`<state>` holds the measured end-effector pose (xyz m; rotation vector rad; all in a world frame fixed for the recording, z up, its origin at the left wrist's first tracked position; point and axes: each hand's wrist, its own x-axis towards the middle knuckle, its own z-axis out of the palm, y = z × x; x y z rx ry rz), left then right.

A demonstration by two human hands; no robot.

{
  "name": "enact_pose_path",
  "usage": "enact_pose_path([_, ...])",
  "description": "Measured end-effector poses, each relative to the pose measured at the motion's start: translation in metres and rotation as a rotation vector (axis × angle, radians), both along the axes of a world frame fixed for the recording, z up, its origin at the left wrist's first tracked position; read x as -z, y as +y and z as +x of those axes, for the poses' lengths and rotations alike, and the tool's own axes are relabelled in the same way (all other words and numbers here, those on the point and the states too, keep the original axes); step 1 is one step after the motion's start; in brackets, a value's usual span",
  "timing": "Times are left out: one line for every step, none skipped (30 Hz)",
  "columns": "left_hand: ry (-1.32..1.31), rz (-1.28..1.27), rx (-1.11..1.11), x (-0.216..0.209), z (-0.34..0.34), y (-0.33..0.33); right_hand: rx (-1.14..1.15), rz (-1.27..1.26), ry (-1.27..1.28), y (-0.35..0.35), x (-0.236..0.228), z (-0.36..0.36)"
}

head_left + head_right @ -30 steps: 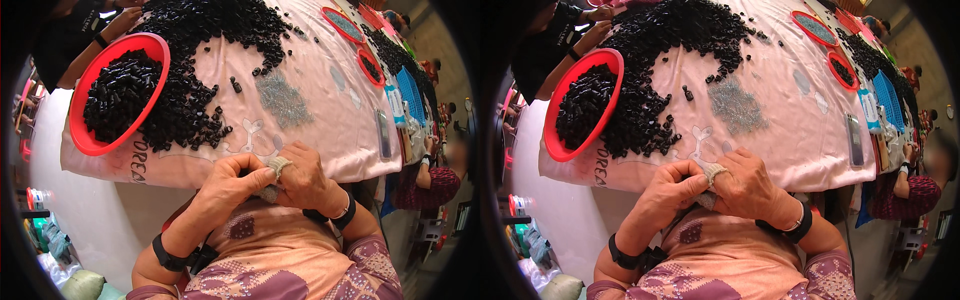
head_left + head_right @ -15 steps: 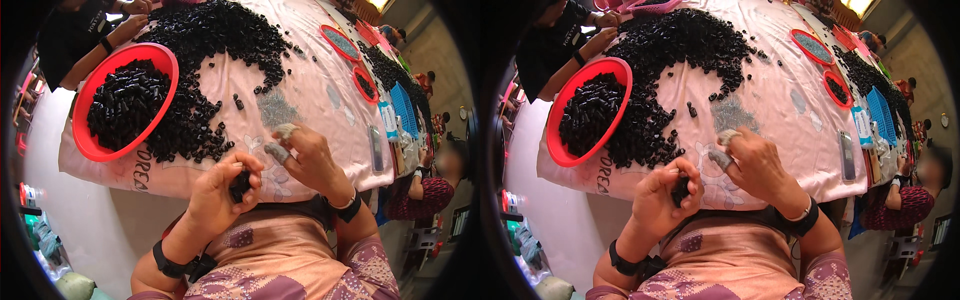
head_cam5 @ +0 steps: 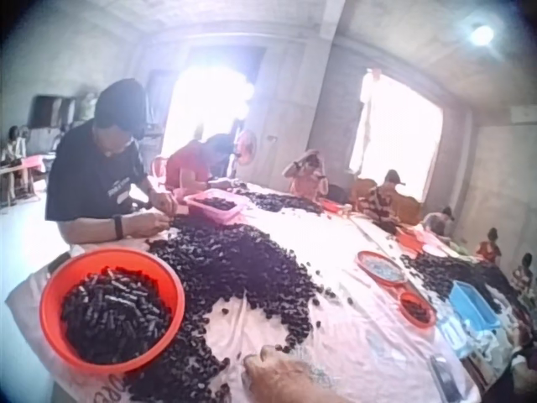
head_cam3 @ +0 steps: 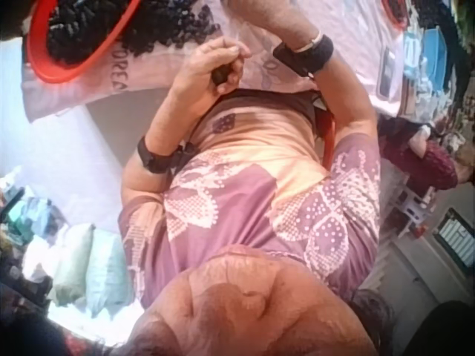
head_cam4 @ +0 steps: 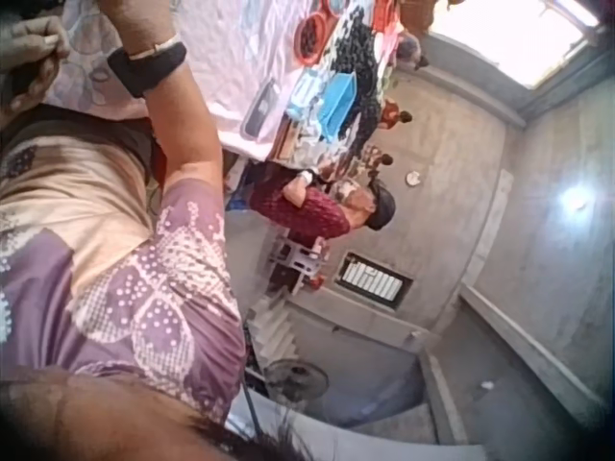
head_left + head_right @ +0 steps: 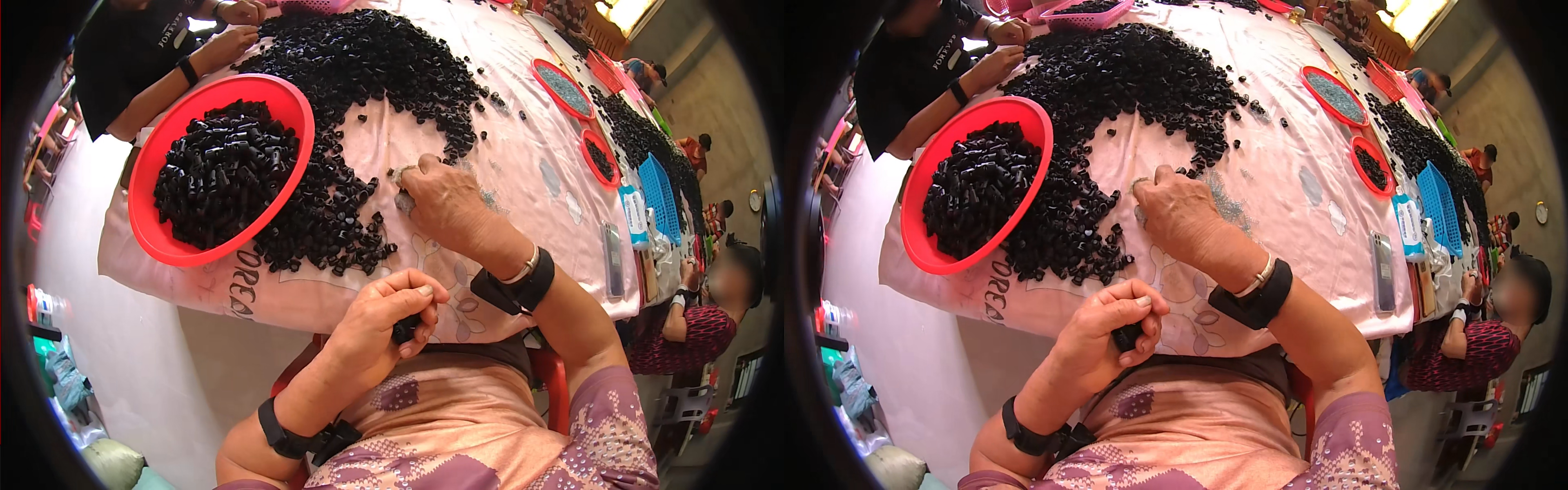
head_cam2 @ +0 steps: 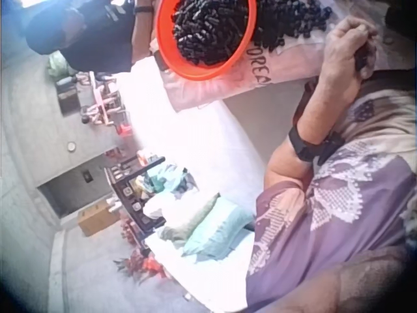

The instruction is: The person is manually assembling small black plastic components by fitting them together or onto a wire/thread, likely for shoe or accessory manufacturing.

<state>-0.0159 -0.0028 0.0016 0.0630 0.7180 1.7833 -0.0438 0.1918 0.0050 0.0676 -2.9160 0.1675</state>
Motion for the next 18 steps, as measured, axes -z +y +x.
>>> enact_pose_path([0.004, -0.021, 0.001, -0.001, -0.001, 0.000, -0.008, -0.008, -0.002, -0.002, -0.004, 0.004])
enact_pose_path([0.003, -0.021, 0.002, -0.001, -0.001, 0.001, -0.015, -0.017, -0.004, -0.003, -0.006, 0.008])
enact_pose_path([0.006, -0.048, -0.019, -0.001, -0.001, 0.001, -0.013, -0.019, -0.006, -0.002, -0.006, 0.015])
enact_pose_path([0.009, -0.077, -0.040, 0.000, 0.000, 0.002, -0.025, -0.155, 0.043, -0.001, -0.004, 0.024])
enact_pose_path([0.008, -0.079, -0.036, 0.001, -0.001, 0.003, -0.036, -0.291, 0.093, 0.001, -0.004, 0.035])
enact_pose_path([0.012, -0.067, -0.057, 0.002, -0.001, 0.003, -0.030, -0.295, 0.092, 0.001, -0.007, 0.046])
enact_pose_path([0.016, -0.058, -0.077, 0.004, -0.001, 0.002, 0.040, -0.593, -0.009, -0.001, -0.013, 0.061])
enact_pose_path([0.014, -0.064, -0.068, 0.005, -0.001, 0.002, 0.115, -0.891, -0.112, -0.004, -0.018, 0.075])
enact_pose_path([0.095, -0.059, -0.089, 0.004, -0.001, 0.001, 0.089, -1.069, -0.115, -0.007, -0.021, 0.087])
enact_pose_path([0.179, -0.054, -0.105, 0.004, 0.000, 0.002, 0.100, -1.079, -0.108, -0.010, -0.020, 0.097])
enact_pose_path([0.214, -0.059, -0.107, 0.005, 0.001, 0.005, 0.031, -1.195, -0.038, -0.013, -0.017, 0.105])
enact_pose_path([0.216, -0.068, -0.095, 0.006, 0.003, 0.007, -0.041, -1.309, 0.035, -0.014, -0.014, 0.111])
enact_pose_path([0.279, -0.089, -0.111, 0.006, 0.005, 0.008, -0.073, -1.347, 0.041, -0.016, -0.012, 0.116])
enact_pose_path([0.343, -0.108, -0.127, 0.006, 0.007, 0.009, -0.068, -1.358, 0.052, -0.017, -0.011, 0.120])
enact_pose_path([0.359, -0.122, -0.117, 0.006, 0.008, 0.010, -0.059, -1.364, 0.041, -0.019, -0.011, 0.124])
enact_pose_path([0.364, -0.136, -0.107, 0.006, 0.008, 0.010, -0.050, -1.374, 0.028, -0.020, -0.009, 0.125])
enact_pose_path([0.401, -0.146, -0.120, 0.005, 0.008, 0.011, -0.087, -1.272, 0.052, -0.016, -0.007, 0.125])
enact_pose_path([0.438, -0.155, -0.133, 0.005, 0.008, 0.011, -0.082, -1.285, 0.059, -0.017, -0.004, 0.125])
